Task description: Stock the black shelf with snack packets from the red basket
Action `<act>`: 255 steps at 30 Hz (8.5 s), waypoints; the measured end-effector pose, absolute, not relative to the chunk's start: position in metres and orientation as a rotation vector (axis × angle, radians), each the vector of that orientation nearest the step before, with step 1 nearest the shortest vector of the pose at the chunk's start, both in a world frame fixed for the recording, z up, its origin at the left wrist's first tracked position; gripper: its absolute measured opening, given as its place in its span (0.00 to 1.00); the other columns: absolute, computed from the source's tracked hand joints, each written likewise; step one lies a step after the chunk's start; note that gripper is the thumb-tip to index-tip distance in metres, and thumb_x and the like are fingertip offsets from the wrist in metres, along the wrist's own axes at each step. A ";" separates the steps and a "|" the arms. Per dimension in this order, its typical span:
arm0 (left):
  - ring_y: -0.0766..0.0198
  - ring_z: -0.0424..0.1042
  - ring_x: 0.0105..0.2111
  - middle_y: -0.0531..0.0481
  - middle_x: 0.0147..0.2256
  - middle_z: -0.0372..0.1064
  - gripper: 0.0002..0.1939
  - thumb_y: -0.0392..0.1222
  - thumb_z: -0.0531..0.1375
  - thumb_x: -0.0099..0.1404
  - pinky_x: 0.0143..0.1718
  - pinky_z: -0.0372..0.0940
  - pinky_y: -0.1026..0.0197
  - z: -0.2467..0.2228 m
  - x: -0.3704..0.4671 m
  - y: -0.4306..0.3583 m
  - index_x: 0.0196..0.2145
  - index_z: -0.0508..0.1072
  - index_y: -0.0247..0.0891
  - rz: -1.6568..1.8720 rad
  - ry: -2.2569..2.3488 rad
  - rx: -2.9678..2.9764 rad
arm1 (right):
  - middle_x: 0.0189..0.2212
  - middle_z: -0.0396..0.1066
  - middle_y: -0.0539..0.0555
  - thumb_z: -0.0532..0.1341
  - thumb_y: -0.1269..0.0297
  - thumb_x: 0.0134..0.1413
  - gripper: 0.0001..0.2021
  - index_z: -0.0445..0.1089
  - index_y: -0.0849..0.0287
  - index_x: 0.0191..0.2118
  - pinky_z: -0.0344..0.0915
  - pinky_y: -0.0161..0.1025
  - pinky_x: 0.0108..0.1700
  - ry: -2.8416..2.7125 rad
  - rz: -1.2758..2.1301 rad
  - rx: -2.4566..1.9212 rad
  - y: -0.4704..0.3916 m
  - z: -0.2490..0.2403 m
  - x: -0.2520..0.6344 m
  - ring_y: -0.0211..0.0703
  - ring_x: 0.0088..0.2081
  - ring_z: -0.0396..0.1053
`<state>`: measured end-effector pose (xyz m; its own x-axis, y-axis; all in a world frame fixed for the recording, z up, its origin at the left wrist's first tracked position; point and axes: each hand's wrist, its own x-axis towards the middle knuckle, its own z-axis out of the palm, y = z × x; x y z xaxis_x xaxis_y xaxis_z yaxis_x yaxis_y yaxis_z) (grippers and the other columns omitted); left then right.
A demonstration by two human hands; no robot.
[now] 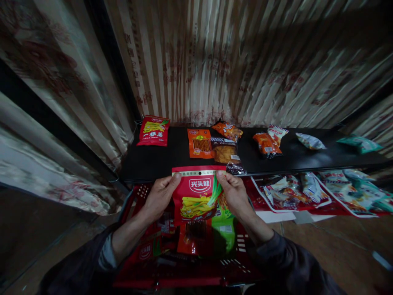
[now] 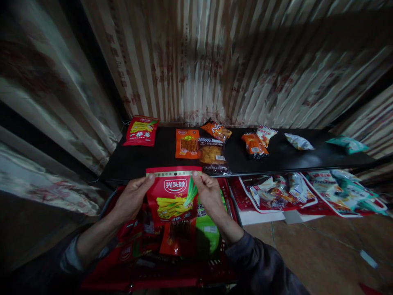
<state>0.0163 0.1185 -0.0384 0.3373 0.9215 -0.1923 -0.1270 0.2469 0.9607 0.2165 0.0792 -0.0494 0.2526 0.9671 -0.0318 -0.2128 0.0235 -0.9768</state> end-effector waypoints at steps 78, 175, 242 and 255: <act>0.51 0.78 0.38 0.47 0.37 0.80 0.23 0.52 0.71 0.49 0.40 0.72 0.53 -0.031 0.009 0.129 0.40 0.79 0.35 0.999 0.832 0.908 | 0.34 0.81 0.49 0.76 0.58 0.33 0.18 0.78 0.54 0.35 0.73 0.38 0.38 -0.598 1.411 -1.113 0.077 -0.040 0.208 0.41 0.33 0.76; 0.56 0.79 0.35 0.45 0.38 0.80 0.23 0.48 0.73 0.49 0.43 0.72 0.55 -0.040 0.001 0.131 0.42 0.77 0.35 0.934 0.789 0.667 | 0.38 0.79 0.49 0.74 0.59 0.42 0.20 0.76 0.50 0.44 0.74 0.33 0.24 -0.789 1.389 -1.153 0.069 -0.056 0.188 0.40 0.31 0.75; 0.50 0.77 0.45 0.38 0.43 0.78 0.22 0.50 0.65 0.60 0.52 0.68 0.50 -0.041 -0.001 0.129 0.46 0.75 0.31 0.889 0.745 0.428 | 0.57 0.69 0.59 0.62 0.50 0.57 0.25 0.66 0.52 0.57 0.64 0.55 0.58 -1.168 0.929 -1.414 0.063 -0.055 0.195 0.53 0.57 0.67; 0.50 0.78 0.42 0.37 0.38 0.79 0.25 0.55 0.67 0.57 0.52 0.67 0.48 -0.050 -0.004 0.121 0.42 0.77 0.30 0.511 0.711 0.568 | 0.41 0.79 0.53 0.69 0.52 0.48 0.16 0.75 0.52 0.43 0.74 0.44 0.43 -0.700 1.353 -1.100 0.069 -0.046 0.183 0.48 0.42 0.77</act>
